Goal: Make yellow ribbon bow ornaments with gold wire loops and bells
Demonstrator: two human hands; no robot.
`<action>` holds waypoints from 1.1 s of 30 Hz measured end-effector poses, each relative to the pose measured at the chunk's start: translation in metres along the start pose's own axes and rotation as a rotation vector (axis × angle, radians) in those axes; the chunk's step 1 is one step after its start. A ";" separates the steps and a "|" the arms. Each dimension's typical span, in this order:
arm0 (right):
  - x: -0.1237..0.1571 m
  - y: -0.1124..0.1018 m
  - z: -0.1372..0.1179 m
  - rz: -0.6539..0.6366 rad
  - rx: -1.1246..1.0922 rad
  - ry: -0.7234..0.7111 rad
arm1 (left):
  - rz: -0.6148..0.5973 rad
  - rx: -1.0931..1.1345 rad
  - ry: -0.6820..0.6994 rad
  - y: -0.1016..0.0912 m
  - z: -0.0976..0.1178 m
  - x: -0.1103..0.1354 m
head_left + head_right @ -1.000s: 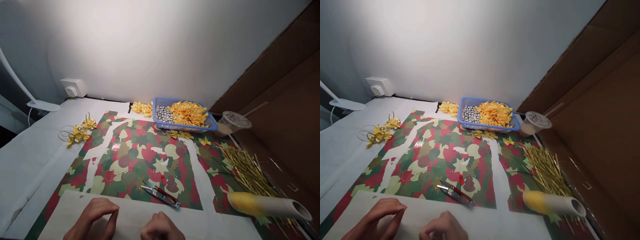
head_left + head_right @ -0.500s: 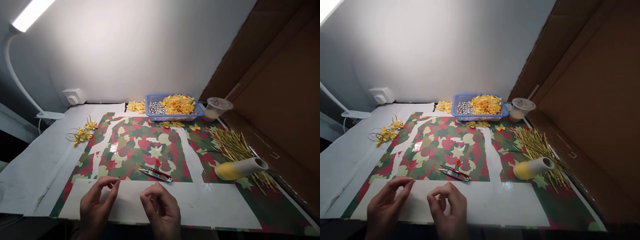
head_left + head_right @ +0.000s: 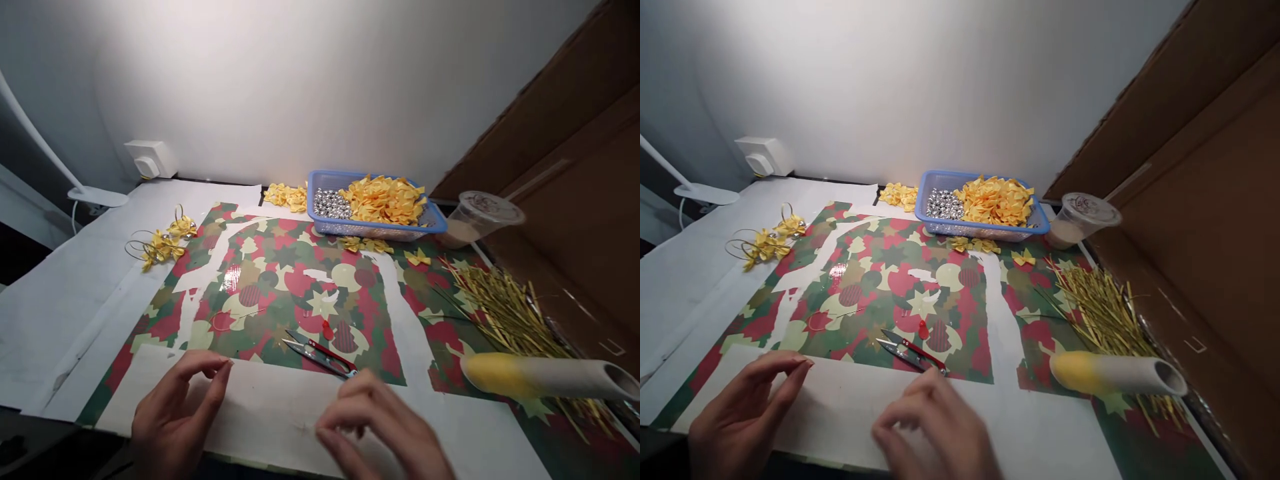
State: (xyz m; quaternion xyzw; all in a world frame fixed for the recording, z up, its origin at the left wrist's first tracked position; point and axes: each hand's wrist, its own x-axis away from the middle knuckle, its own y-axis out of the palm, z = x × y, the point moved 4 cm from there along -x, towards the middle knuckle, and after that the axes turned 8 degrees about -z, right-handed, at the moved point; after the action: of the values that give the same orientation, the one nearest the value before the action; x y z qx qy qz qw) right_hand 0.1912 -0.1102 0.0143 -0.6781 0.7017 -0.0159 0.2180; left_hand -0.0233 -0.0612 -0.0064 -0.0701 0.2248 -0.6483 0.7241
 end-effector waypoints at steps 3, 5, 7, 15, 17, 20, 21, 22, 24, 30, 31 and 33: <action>-0.028 -0.032 0.004 -0.119 0.216 0.054 | -0.046 0.024 -0.050 0.005 0.006 -0.007; -0.051 -0.040 0.016 -0.192 0.294 0.119 | -0.114 -0.003 -0.057 0.011 0.019 -0.020; -0.071 -0.037 0.033 -0.277 0.297 0.223 | -0.202 -0.007 0.042 0.021 0.044 -0.039; -0.083 -0.027 0.071 -0.347 0.065 0.437 | -0.885 0.164 0.258 0.081 0.102 -0.117; -0.080 -0.028 0.072 -0.334 0.034 0.417 | -0.891 0.080 0.259 0.085 0.087 -0.134; -0.081 -0.027 0.071 -0.288 0.088 0.331 | -0.831 -0.160 0.333 0.083 0.062 -0.148; -0.082 -0.027 0.071 -0.275 0.119 0.301 | -0.838 -0.190 0.320 0.082 0.054 -0.149; -0.083 -0.026 0.071 -0.264 0.146 0.281 | -0.835 -0.198 0.298 0.081 0.047 -0.149; -0.084 -0.027 0.074 -0.246 0.181 0.267 | -0.790 -0.195 0.283 0.078 0.036 -0.146; -0.082 -0.034 0.081 -0.243 0.211 0.297 | -0.643 -0.305 0.567 0.070 0.027 -0.133; -0.082 -0.035 0.081 -0.238 0.247 0.285 | -0.632 -0.324 0.609 0.069 0.028 -0.131; -0.081 -0.036 0.078 -0.206 0.356 0.227 | -0.631 -0.363 0.676 0.070 0.029 -0.128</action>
State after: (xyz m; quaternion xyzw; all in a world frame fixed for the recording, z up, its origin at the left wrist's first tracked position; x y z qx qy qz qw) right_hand 0.2502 -0.0140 -0.0220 -0.6910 0.6348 -0.2377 0.2511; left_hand 0.0447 0.0677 0.0223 -0.0456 0.5238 -0.7729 0.3552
